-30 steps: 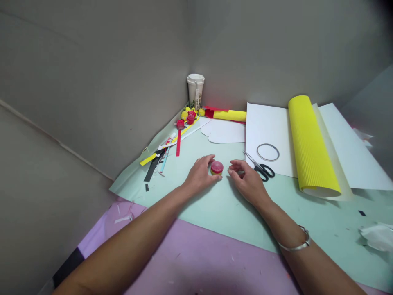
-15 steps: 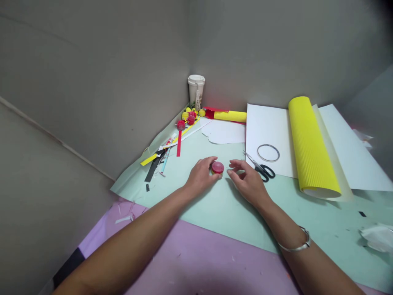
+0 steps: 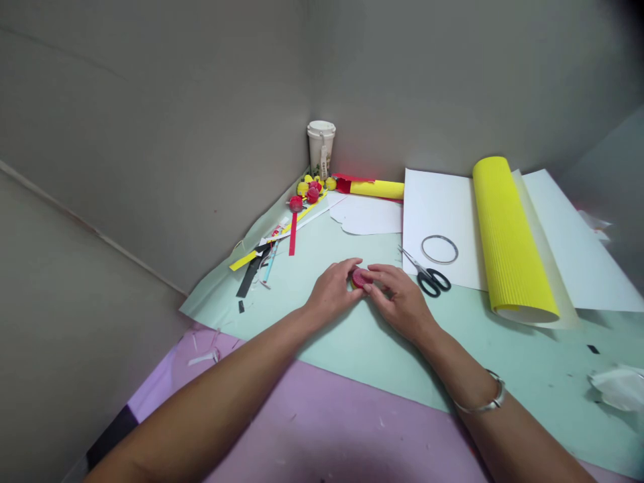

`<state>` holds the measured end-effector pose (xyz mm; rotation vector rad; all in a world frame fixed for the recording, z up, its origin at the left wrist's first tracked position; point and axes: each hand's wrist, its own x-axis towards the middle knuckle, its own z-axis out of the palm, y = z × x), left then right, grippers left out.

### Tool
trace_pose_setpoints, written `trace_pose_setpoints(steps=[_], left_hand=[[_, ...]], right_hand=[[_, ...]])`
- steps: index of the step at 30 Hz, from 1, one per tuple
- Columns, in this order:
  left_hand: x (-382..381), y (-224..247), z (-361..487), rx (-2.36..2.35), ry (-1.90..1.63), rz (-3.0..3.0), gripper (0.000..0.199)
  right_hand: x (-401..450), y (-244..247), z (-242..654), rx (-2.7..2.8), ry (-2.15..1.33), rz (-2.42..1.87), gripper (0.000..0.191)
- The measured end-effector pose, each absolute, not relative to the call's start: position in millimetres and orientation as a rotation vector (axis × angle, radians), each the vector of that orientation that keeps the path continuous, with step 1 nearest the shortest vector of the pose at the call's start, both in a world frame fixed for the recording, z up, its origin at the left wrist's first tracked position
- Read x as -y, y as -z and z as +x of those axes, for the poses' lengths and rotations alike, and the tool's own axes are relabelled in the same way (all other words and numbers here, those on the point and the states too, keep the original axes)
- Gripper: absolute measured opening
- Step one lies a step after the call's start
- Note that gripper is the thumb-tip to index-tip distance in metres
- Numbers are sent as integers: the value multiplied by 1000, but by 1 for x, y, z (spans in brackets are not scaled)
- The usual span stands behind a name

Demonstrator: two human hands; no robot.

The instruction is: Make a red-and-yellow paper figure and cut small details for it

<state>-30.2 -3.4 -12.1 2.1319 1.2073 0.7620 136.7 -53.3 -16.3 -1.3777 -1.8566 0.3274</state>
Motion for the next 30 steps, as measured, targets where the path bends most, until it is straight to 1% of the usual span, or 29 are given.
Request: trace_pose_setpoints(steps=[6,16,22,27,30], left_hand=[[4,10,-30,-1223,-737,2108,54],[4,8,-30,-1213,-756,2058,53],[3,5,-33,-1215,-802,1940,56],[-17,-6,-41,-1211,-905,1708,55],[-40,-16,-42,-1254,-952,1715,60]], right_hand=[[54,16,136,1829,-382,-1413,30],[55,18,137,1859,-351,-1388,30],[54,15,139,1678,-411,-1410,35],[49,15,143,1534,-467,-1586,36],[48,16,144,1534,-456,-1626,35]])
